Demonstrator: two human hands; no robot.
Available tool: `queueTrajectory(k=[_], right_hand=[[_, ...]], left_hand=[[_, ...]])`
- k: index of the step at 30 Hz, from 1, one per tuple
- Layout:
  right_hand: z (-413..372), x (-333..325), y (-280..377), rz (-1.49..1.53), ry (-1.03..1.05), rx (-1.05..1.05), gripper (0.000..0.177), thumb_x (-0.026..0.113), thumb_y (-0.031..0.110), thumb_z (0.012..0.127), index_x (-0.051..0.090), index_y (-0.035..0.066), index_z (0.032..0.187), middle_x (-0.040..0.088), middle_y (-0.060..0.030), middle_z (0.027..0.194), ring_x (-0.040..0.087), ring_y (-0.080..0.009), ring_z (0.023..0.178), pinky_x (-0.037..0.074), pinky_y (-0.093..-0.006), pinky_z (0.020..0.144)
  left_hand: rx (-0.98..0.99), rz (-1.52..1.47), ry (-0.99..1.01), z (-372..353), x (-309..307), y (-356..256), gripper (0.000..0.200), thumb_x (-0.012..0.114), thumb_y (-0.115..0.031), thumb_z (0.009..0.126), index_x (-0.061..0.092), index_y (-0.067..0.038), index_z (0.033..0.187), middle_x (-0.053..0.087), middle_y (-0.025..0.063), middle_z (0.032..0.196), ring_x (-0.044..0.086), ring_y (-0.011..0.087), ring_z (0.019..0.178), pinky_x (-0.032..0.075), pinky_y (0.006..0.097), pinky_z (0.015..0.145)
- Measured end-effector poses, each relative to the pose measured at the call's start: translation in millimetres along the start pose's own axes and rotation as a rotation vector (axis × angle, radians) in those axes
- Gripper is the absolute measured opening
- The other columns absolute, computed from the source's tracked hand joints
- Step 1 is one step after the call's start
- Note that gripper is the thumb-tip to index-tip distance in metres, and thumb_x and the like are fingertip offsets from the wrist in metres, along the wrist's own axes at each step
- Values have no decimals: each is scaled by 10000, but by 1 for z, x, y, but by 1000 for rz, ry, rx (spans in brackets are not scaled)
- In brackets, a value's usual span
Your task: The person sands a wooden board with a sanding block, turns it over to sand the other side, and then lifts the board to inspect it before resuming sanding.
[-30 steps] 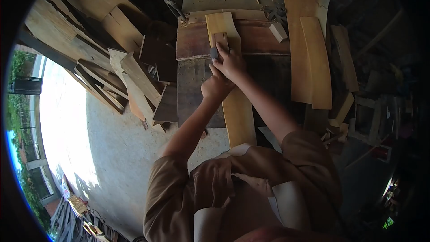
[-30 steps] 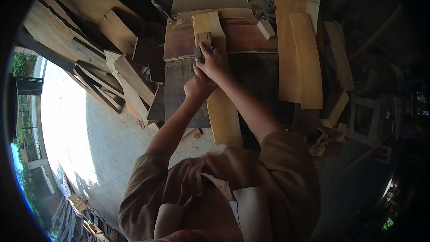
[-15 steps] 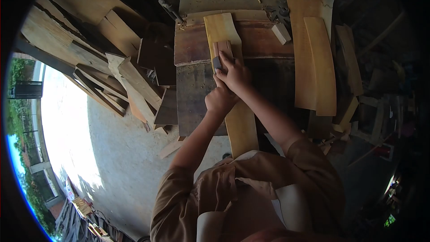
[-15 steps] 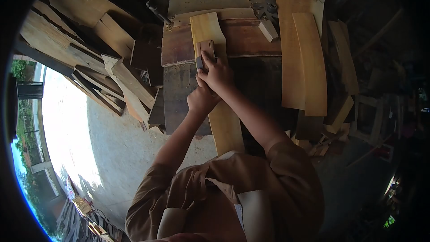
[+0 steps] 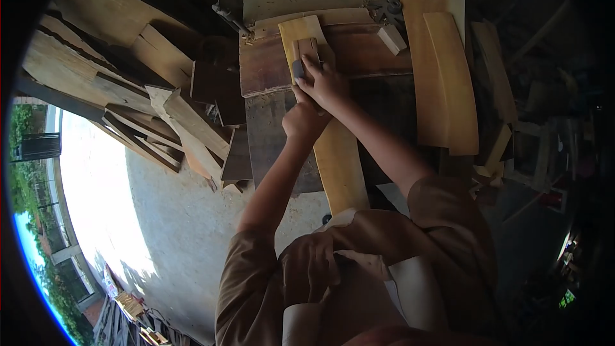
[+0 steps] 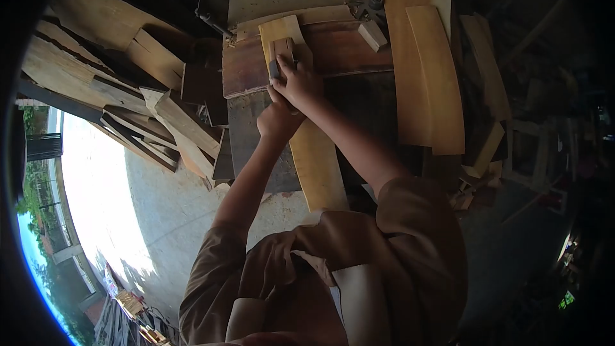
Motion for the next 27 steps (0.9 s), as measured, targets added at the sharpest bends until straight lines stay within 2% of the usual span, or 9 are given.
queueTrajectory(k=[3,4,5,6,8,10,16,21,27], right_hand=[[-108,-8,-6,28,-12,6,630,594,434,758,369,252,1318,520,-168,913,587,-333,716,494,-410,611],[-141,-10,-8,53,-50,10,635,613,417,747,378,253,1314,518,-166,902,585,-331,708,492,-406,605],[-169,-9,-10,60,-84,24,634,628,399,738,392,252,1308,516,-166,895,584,-330,696,489,-408,599],[-187,-12,-8,67,-113,38,634,643,381,728,406,251,1301,514,-165,887,584,-330,685,486,-409,593],[-198,-14,-9,60,-152,52,620,652,373,722,431,247,1287,518,-158,865,580,-330,681,483,-407,588],[-180,-17,-8,60,-19,126,628,654,386,718,428,256,1289,527,-153,859,584,-328,730,485,-401,613],[-40,-9,-18,121,-65,101,600,644,429,718,450,277,1266,560,-165,988,589,-326,858,489,-400,712],[100,-7,-18,51,54,116,594,569,480,759,422,250,1287,552,-177,1034,573,-340,918,474,-407,767],[39,-6,-18,8,-2,76,612,557,475,772,367,276,1318,521,-206,1027,565,-359,913,469,-420,768]], left_hand=[[68,31,80,-95,45,7,1163,603,-649,628,85,147,1299,620,126,618,623,238,515,478,333,409],[106,69,106,-123,58,8,1183,572,-680,628,72,149,1307,635,140,696,627,203,523,481,311,411],[108,74,145,-145,65,8,1171,568,-688,623,114,149,1305,640,162,740,610,170,481,464,295,378],[214,154,-43,-162,66,5,1150,557,-696,625,163,150,1297,641,174,751,593,153,447,449,279,355],[239,62,15,-166,78,11,1131,542,-699,636,190,156,1287,642,173,751,588,151,436,443,271,347],[235,85,45,-157,78,9,1133,539,-699,640,181,160,1286,640,164,727,589,161,435,443,277,347],[96,52,35,-29,25,-12,1156,566,-681,636,128,180,1271,615,128,604,629,236,525,487,333,430],[30,60,-13,85,-23,-28,973,490,-591,738,171,169,1256,635,193,839,648,301,755,518,387,625],[-44,9,32,32,-7,-26,814,489,-569,753,280,102,1162,642,173,799,644,323,734,519,394,609]])
Point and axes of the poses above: each hand's wrist, its own z-axis towards the middle knuckle, its own x-axis out of the palm, y = z × x, the point moved 3 cm from there along z, towards the middle knuckle
